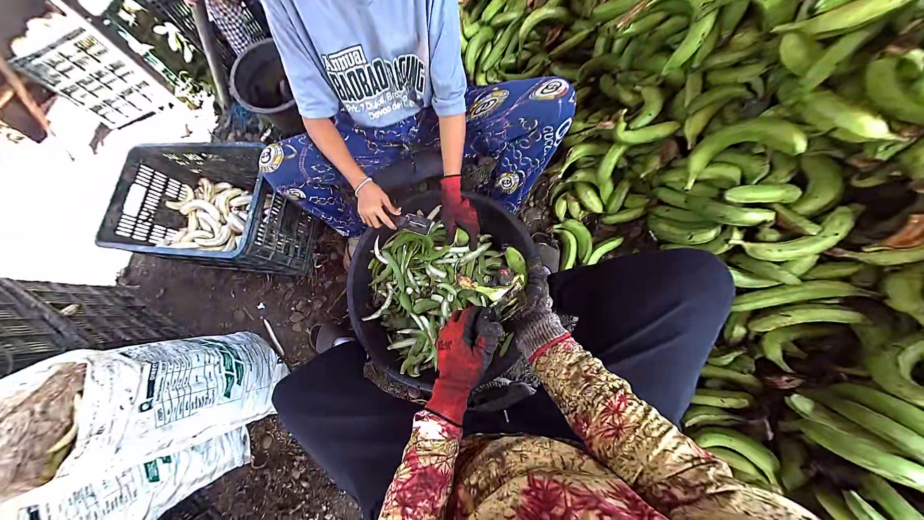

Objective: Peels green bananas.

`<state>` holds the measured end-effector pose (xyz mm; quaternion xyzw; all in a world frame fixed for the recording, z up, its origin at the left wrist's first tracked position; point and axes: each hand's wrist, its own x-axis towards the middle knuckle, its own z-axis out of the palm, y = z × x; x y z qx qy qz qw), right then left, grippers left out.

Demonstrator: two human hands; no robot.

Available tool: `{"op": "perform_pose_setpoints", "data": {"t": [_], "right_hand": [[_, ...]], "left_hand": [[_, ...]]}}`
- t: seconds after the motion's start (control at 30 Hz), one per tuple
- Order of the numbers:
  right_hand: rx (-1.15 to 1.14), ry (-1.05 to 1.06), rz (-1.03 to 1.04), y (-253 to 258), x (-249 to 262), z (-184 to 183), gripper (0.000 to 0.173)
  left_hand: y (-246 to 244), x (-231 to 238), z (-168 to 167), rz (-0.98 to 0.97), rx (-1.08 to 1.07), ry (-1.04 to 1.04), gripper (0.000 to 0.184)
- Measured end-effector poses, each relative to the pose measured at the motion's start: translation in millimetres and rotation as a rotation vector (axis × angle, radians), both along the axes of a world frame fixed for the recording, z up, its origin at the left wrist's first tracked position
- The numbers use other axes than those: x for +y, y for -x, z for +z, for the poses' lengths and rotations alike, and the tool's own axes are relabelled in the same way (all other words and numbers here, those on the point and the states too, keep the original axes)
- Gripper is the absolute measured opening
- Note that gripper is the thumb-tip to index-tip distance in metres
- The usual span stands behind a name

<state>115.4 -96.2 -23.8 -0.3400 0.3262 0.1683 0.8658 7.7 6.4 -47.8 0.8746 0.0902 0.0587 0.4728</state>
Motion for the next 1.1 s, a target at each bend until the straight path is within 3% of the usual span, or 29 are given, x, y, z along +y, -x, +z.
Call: {"op": "perform_pose_setpoints", "data": {"t": [0.07, 0.2, 0.3, 0.43, 0.5, 0.6, 0.7, 0.9, 1.1], "right_hand": [[-0.029, -0.039, -0.025, 2, 2, -3, 0.05], [-0.146, -0.16, 0.053, -4, -4, -7, 0.056], [-0.162, -0.105, 0.281, -11, -16, -9, 0.053], [-0.136, 0.033, 0.471, -16, -23, -12, 0.045], [-0.089, 0.072, 0.519, -16, -23, -9, 0.044], [-0.079, 0.022, 0.593, -16, -21, -3, 0.043], [-0.069, -0.048, 0.646, -15, -20, -6, 0.041], [-0.09, 0.211, 0.586, 1, -10, -20, 0.055], [-0.006, 0.491, 0.509, 22, 11, -34, 0.061]], "left_hand": [[4, 2, -18, 0.054, -0.006, 0.045, 0.065], [20, 17, -53, 0.268, 0.209, 0.326, 0.049], [22, 26, -28, 0.112, 0.162, 0.465, 0.049], [10, 42, 15, -0.229, 0.138, 0.13, 0.056], [8, 47, 29, -0.307, 0.168, -0.069, 0.056], [7, 50, 37, -0.34, 0.199, -0.155, 0.056], [8, 50, 33, -0.327, 0.22, -0.127, 0.054], [0, 44, 11, -0.201, 0.279, -0.151, 0.052], [-17, 41, -12, 0.098, 0.357, -0.315, 0.055]]}}
